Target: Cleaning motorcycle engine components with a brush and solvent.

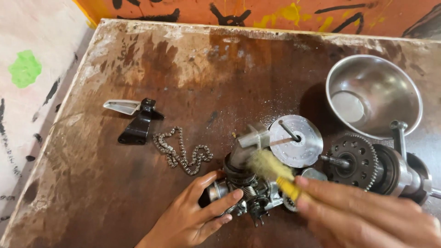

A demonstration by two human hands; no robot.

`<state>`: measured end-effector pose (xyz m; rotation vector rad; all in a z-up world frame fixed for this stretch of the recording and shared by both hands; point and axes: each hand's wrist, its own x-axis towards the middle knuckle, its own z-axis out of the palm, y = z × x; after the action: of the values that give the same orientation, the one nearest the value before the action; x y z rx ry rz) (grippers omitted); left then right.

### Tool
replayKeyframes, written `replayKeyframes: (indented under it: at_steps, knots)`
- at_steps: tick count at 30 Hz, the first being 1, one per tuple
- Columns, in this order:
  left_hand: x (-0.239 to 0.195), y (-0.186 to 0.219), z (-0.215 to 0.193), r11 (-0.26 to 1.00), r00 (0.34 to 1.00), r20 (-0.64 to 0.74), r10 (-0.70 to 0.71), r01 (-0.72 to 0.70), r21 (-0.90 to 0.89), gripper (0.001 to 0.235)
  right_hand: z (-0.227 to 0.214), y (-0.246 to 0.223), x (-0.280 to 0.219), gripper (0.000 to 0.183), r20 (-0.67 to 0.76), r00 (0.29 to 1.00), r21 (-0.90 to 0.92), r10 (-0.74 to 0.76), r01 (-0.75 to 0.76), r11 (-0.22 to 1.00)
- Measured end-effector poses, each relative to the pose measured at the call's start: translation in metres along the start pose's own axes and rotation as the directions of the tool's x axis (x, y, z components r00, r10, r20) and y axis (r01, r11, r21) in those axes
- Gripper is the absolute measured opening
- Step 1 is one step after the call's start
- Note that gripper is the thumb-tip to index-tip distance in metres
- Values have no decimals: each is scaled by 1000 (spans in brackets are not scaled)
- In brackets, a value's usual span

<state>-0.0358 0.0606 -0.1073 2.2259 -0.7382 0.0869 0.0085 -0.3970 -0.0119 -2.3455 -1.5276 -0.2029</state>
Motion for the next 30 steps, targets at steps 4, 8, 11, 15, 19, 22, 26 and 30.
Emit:
replayKeyframes:
  at_steps: [4,8,11,15,19,22,26,30]
  knots:
    - [-4,-4,1,997,998,-33,46,-44,69,57,24,-62,132,41,4,1000,22,-30,29,999]
    - [1,0,0,998,996,-68,49,-46,40,55,5,-56,141,41,-35,999,68,13,-11,998]
    - [3,4,-6,997,994,-82,78,-79,-15,63,9,-46,134,40,-76,995,56,68,-64,996]
    - [0,2,-4,997,994,-80,79,-79,9,63,17,-23,108,38,-167,962,26,217,-216,976]
    - [3,7,-14,999,989,-141,36,-38,-12,66,32,7,49,43,-210,919,151,333,-307,940]
    - [17,24,-31,991,960,-275,-56,20,-131,61,91,57,-52,43,158,403,446,901,-844,299]
    - [53,45,-45,950,930,-272,-248,178,-255,58,91,81,-60,40,132,470,390,873,-834,391]
    - [71,50,-37,912,891,-245,-382,320,-257,63,95,86,-74,38,128,556,263,821,-818,512]
